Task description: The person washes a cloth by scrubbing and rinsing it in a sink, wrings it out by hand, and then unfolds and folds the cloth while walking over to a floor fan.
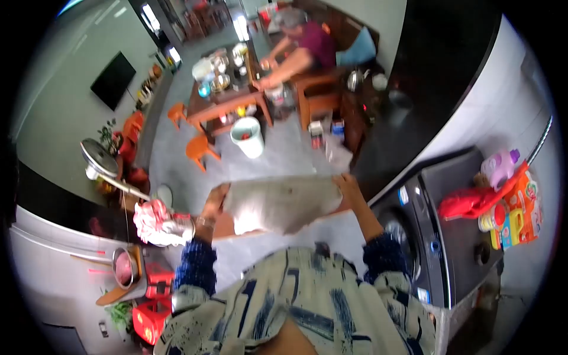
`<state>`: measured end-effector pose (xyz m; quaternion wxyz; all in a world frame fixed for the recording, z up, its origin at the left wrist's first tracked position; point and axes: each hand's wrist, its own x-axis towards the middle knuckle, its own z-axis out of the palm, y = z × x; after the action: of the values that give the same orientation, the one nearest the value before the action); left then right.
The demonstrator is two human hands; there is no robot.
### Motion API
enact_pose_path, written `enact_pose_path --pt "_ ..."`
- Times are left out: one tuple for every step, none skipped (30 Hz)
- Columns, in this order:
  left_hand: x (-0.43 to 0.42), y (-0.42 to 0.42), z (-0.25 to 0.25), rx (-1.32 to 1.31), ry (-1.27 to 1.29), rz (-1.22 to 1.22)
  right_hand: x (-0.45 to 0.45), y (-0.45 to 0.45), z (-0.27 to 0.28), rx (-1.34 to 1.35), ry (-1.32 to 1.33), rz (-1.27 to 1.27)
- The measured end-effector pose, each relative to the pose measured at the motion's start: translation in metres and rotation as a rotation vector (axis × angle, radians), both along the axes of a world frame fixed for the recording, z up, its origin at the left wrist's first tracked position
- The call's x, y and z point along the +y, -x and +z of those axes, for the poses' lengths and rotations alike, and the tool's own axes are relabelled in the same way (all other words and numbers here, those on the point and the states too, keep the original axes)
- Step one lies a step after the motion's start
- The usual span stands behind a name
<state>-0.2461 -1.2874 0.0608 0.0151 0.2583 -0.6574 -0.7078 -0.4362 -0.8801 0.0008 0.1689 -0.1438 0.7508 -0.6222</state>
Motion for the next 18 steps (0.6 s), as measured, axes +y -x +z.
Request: enact_pose_path --pt "0.012 -0.002 -0.007 0.102 0.069 -0.063 -0.003 -0.002 -0.038 0.082 0.002 -0.001" --pt "0.01 0.002 -0.038 0.11 0.06 -0.065 -0.009 -0.013 -0.029 -0.076 0.021 -0.062" --pt "0.013 0.01 -0.065 0.348 0.35 -0.07 -0.016 -0.026 -0.015 -0.231 0.045 -0.135" --pt "0.018 0.016 -0.07 0.481 0.556 -0.042 -0.017 -0.03 -0.009 -0.168 -0.021 -0.14" --pt "0.042 0.014 -0.043 0.367 0.341 0.044 -0.018 -0.033 -0.004 -0.106 -0.088 -0.148" --pt "0.048 0.018 -0.035 0.243 0.246 0.061 -0.014 -0.031 0.001 0.327 -0.157 -0.059" --pt "0.059 0.017 -0.013 0.222 0.323 0.013 -0.01 -0.029 0.004 0.78 -0.235 -0.061" --pt "0.074 0.022 0.001 0.196 0.315 0.063 -0.018 -0.031 0.022 0.258 -0.21 -0.066" --pt "0.089 0.03 0.005 0.229 0.217 0.12 -0.025 -0.032 0.019 0.247 -0.225 -0.074" --pt "0.101 0.038 0.006 0.263 0.123 0.181 -0.035 -0.031 0.018 0.153 -0.101 -0.113" --pt "0.107 0.045 -0.005 0.292 0.146 0.142 -0.045 -0.032 0.018 0.064 0.028 -0.15" --pt "0.114 0.05 -0.015 0.321 0.171 0.105 -0.054 -0.038 0.03 0.064 0.026 -0.153" --pt "0.138 0.05 0.007 0.27 0.124 0.09 -0.063 -0.049 0.056 -0.079 0.036 -0.115" --pt "0.144 0.058 -0.013 0.362 0.25 0.004 -0.072 -0.059 0.076 -0.221 0.046 -0.075" --pt "0.164 0.056 -0.001 0.367 0.229 -0.018 -0.083 -0.067 0.086 -0.223 0.045 -0.074" --pt "0.178 0.055 0.006 0.36 0.131 -0.05 -0.092 -0.074 0.094 -0.257 0.122 -0.066" --pt "0.183 0.055 0.009 0.339 0.229 -0.109 -0.097 -0.078 0.098 -0.29 0.2 -0.058" --pt "0.185 0.056 0.01 0.318 0.326 -0.169 -0.097 -0.078 0.093 -0.289 0.2 -0.06"
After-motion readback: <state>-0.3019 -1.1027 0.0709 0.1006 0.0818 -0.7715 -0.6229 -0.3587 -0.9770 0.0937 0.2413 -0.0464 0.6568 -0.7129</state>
